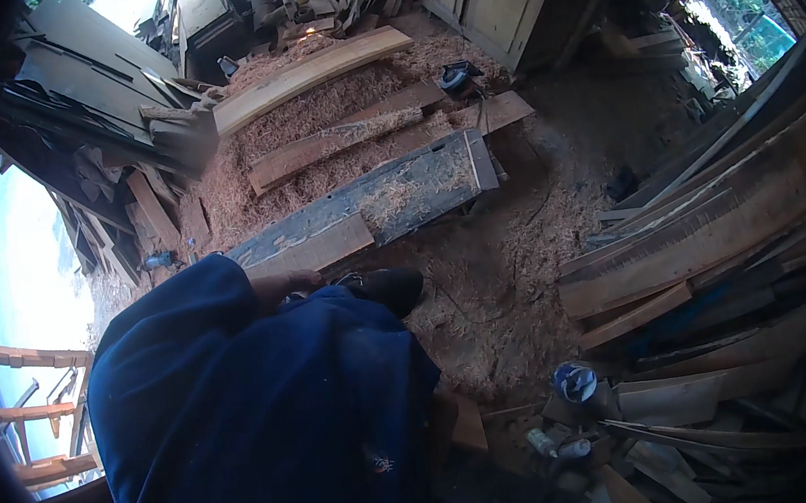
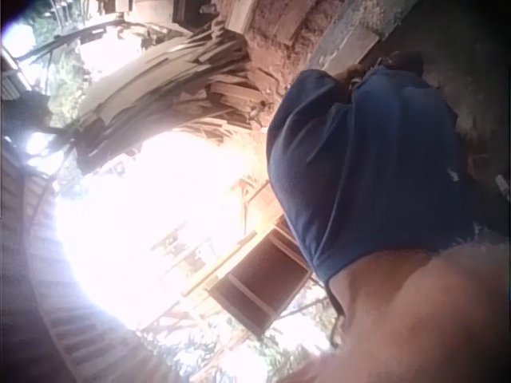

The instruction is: The person planes a wooden board using a jointer machine, then walks across a workshop to measure a wooden cabinet and several wooden planks with a tape measure.

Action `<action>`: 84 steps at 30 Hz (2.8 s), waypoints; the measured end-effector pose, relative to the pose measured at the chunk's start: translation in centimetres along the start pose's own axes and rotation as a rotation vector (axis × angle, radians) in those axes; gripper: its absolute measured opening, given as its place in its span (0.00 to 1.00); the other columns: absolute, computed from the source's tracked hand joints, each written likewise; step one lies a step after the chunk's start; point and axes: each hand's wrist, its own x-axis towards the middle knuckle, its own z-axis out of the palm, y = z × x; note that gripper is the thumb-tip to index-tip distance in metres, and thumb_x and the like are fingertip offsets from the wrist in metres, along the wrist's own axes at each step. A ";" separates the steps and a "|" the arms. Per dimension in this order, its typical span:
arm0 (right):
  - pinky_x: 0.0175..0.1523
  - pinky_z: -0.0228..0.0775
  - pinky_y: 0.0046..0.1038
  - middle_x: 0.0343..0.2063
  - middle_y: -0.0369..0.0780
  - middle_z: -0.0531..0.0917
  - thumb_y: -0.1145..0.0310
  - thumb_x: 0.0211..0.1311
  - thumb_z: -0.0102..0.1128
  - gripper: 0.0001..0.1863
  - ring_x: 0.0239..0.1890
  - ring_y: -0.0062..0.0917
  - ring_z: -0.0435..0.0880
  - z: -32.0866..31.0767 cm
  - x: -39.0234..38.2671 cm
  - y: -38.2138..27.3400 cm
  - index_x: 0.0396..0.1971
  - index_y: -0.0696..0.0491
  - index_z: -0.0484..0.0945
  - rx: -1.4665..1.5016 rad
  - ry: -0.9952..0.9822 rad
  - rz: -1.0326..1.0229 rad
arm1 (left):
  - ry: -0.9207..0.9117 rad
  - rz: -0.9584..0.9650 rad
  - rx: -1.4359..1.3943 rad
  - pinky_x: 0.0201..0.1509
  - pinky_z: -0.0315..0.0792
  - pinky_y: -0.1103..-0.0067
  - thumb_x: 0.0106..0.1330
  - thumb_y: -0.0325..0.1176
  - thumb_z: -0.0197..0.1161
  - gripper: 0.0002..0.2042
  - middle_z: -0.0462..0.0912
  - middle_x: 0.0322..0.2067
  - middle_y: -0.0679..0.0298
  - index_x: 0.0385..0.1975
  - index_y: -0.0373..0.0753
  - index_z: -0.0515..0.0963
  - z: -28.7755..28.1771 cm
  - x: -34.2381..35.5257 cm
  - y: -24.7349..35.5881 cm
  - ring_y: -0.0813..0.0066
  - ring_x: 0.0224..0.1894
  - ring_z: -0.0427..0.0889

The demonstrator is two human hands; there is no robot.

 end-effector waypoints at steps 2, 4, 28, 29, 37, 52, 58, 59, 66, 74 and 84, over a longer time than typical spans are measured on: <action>0.54 0.71 0.39 0.44 0.50 0.82 0.58 0.58 0.57 0.21 0.49 0.45 0.80 -0.4 0.9 0.1 0.49 0.51 0.79 0.005 -0.020 0.002 | 0.015 -0.009 -0.049 0.46 0.74 0.62 0.62 0.47 0.57 0.19 0.83 0.40 0.49 0.39 0.38 0.82 -0.7 1.0 -1.1 0.51 0.43 0.82; 0.54 0.71 0.39 0.44 0.50 0.82 0.58 0.58 0.57 0.21 0.49 0.45 0.80 -0.2 2.5 -1.3 0.49 0.51 0.79 -0.010 -0.091 -0.051 | -0.041 -0.088 -0.002 0.45 0.74 0.62 0.60 0.46 0.58 0.18 0.84 0.39 0.49 0.38 0.37 0.83 1.1 0.2 -5.5 0.53 0.41 0.82; 0.53 0.73 0.36 0.40 0.48 0.85 0.58 0.55 0.60 0.22 0.46 0.38 0.83 -29.0 33.7 -15.9 0.49 0.50 0.80 -0.154 0.113 -0.056 | 0.290 -0.452 -0.599 0.47 0.74 0.61 0.61 0.50 0.56 0.22 0.83 0.38 0.47 0.39 0.37 0.83 -18.2 16.9 -4.8 0.49 0.43 0.82; 0.53 0.73 0.36 0.40 0.47 0.85 0.58 0.55 0.60 0.22 0.46 0.38 0.83 -29.1 36.0 -17.1 0.49 0.49 0.80 -0.300 0.066 -0.123 | 0.303 -0.469 -0.613 0.47 0.74 0.61 0.61 0.50 0.56 0.22 0.83 0.38 0.47 0.39 0.37 0.83 -18.2 15.9 -4.9 0.49 0.43 0.82; 0.56 0.71 0.35 0.46 0.44 0.83 0.55 0.57 0.60 0.22 0.51 0.39 0.81 -30.4 46.1 -26.2 0.51 0.47 0.79 -0.472 -0.310 -0.340 | 0.450 -0.648 -0.668 0.42 0.76 0.62 0.61 0.42 0.56 0.14 0.83 0.34 0.48 0.36 0.39 0.81 -11.7 12.2 -1.2 0.51 0.39 0.83; 0.56 0.72 0.32 0.43 0.45 0.85 0.60 0.58 0.60 0.18 0.48 0.34 0.83 -44.3 77.1 -25.4 0.47 0.51 0.82 -0.311 -0.462 -0.359 | 0.652 -0.608 -0.853 0.45 0.77 0.63 0.62 0.42 0.53 0.14 0.84 0.36 0.51 0.36 0.44 0.83 -19.1 26.1 18.7 0.52 0.41 0.83; 0.46 0.78 0.31 0.40 0.45 0.85 0.65 0.60 0.60 0.15 0.40 0.31 0.86 -49.0 83.7 -22.4 0.46 0.53 0.82 -0.298 -0.347 -0.341 | 0.185 -0.733 -1.031 0.52 0.72 0.67 0.59 0.50 0.57 0.22 0.83 0.43 0.48 0.38 0.35 0.84 -30.8 28.7 21.6 0.52 0.46 0.81; 0.42 0.78 0.30 0.38 0.44 0.85 0.65 0.60 0.60 0.16 0.35 0.30 0.86 -48.7 84.8 -20.7 0.46 0.53 0.82 -0.242 -0.351 -0.288 | 0.182 -0.729 -1.030 0.52 0.72 0.67 0.59 0.50 0.57 0.22 0.83 0.43 0.48 0.38 0.35 0.84 -33.0 29.2 22.1 0.52 0.46 0.81; 0.32 0.77 0.29 0.29 0.43 0.86 0.64 0.59 0.60 0.16 0.25 0.27 0.85 -48.8 86.2 -16.6 0.46 0.53 0.82 -0.354 -0.461 -0.283 | 0.358 -0.932 -1.082 0.52 0.75 0.68 0.62 0.40 0.53 0.15 0.82 0.42 0.55 0.44 0.46 0.82 -48.8 32.7 26.2 0.55 0.46 0.82; 0.45 0.77 0.31 0.39 0.45 0.85 0.62 0.58 0.61 0.18 0.36 0.30 0.86 -52.0 83.5 -24.0 0.47 0.51 0.81 -0.516 -0.357 -0.563 | 0.555 -0.812 -1.141 0.53 0.73 0.66 0.65 0.46 0.53 0.17 0.82 0.45 0.52 0.45 0.45 0.81 -36.5 37.0 29.7 0.54 0.48 0.81; 0.54 0.71 0.36 0.45 0.44 0.84 0.57 0.60 0.57 0.16 0.49 0.38 0.82 -57.5 79.2 -22.8 0.43 0.48 0.83 -0.461 -0.242 -0.477 | 0.416 -0.969 -1.455 0.43 0.75 0.65 0.59 0.50 0.61 0.20 0.84 0.38 0.49 0.42 0.40 0.82 -18.9 42.1 38.6 0.58 0.41 0.83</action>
